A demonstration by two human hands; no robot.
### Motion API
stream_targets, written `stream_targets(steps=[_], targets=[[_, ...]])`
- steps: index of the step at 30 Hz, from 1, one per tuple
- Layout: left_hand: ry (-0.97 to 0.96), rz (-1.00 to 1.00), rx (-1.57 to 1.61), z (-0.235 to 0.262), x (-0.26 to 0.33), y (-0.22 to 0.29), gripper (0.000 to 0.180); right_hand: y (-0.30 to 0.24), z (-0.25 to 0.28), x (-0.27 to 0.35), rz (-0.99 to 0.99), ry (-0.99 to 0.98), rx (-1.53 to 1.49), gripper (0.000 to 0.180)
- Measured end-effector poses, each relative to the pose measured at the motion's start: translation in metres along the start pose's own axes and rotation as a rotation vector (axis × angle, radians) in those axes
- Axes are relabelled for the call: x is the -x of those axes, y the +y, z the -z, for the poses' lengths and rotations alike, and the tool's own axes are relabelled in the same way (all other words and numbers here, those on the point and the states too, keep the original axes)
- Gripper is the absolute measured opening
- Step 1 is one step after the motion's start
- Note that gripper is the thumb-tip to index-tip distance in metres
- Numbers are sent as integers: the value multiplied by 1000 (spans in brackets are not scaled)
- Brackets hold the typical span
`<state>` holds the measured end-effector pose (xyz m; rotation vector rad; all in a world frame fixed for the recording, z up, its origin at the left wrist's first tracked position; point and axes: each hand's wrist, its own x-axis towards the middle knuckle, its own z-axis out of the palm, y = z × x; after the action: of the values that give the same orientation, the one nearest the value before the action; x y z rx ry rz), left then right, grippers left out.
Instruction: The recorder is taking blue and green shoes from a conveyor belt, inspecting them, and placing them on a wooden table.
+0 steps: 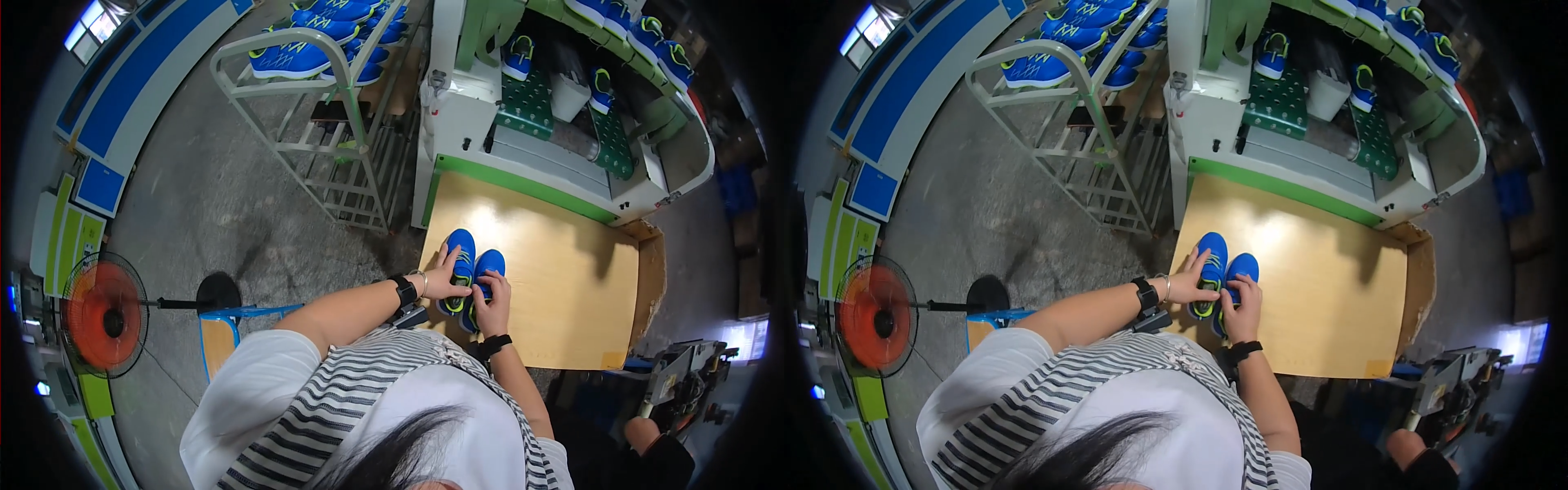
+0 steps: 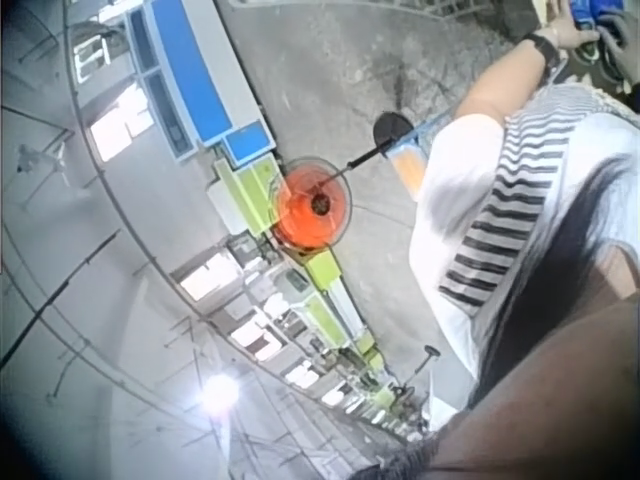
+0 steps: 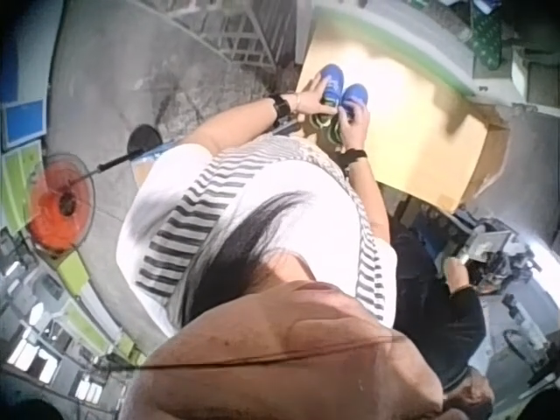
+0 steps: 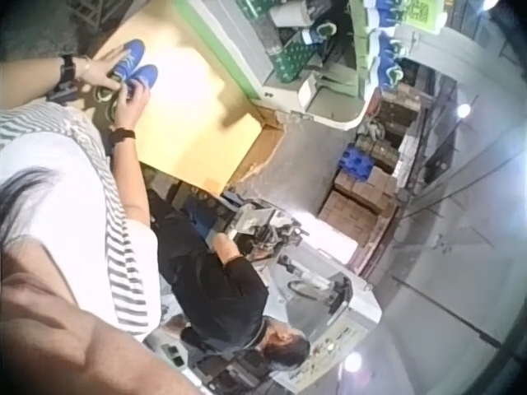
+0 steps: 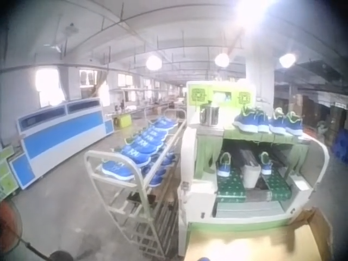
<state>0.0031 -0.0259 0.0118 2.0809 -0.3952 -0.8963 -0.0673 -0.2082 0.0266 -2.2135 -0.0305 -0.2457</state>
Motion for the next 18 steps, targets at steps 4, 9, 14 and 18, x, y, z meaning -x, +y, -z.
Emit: stream_targets(steps=[4,9,14,18], targets=[[8,-9,35,-1,1,-3,125,1,-4,1,13,73,-26,18],[74,-48,38,-2,2,-7,122,3,-7,1,27,86,-47,17],[23,-18,-3,-1,2,-3,124,4,-4,3,14,96,-46,17],[38,-27,40,0,3,-1,123,5,-3,2,34,93,-41,16]])
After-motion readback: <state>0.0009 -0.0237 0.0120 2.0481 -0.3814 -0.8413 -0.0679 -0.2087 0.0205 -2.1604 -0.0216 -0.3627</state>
